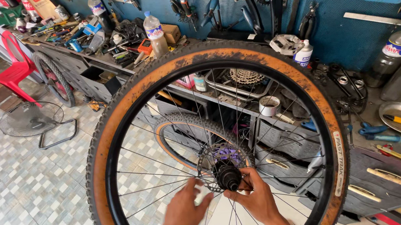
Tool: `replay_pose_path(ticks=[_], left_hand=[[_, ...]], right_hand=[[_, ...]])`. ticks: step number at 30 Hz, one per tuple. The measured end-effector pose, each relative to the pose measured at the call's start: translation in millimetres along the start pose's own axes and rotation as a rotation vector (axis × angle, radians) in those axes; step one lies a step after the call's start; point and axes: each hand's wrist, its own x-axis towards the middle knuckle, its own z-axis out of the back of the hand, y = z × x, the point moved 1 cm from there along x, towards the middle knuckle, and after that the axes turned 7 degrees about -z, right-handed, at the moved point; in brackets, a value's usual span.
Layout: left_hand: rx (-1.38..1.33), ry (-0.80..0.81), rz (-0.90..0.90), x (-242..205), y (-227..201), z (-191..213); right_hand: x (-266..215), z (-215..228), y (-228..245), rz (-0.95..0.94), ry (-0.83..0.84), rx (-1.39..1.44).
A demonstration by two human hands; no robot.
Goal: The person uses a hammer to tap a small metal component on the floor, then moves to a workbench to apply grease to the part. They then insert the greased component into the hub of a bicycle wheel and tighten it by hand.
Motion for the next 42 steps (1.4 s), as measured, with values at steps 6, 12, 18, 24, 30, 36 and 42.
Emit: replay_pose_path(ticks=[6, 12, 18, 24, 30, 36, 42], left_hand=[[-0.481, -0.311, -0.177, -3.3, -41.8, -41.8], [-0.257, -0.362, -0.171, -2.7, -48.1, -53.2], [-0.195, -0.275, -0.216, -3.0, -69.6, -58.4], [-0.156, -0.306, -0.387, -2.7, -97.1, -60.5], [-0.168, -0.270, -0.448, -9.8, -115.3, -64.9], [-0.116, -0.229, -0.481, -13.8, -128.6, -73.3], [-0.125, -0.263, -0.546, -8.6, -138.1, -81.8]], right_hand=[[-5.9, 7.4, 17.5, -0.061, 0.069, -0.099], [-36.0, 32.8, 62.5, 0.349, -0.185, -0.760], [-46.2, 32.8, 87.2, 0.649, -0.131, -0.872], [-53.3, 54.5, 94.1, 0.423, -0.278, -0.958], [-74.6, 69.6, 98.5, 0.374, -0.293, -1.101], [-92.0, 86.7, 108.5, 0.614, -0.211, -1.124], [-92.3, 93.5, 108.1, 0.390, -0.336, -1.093]])
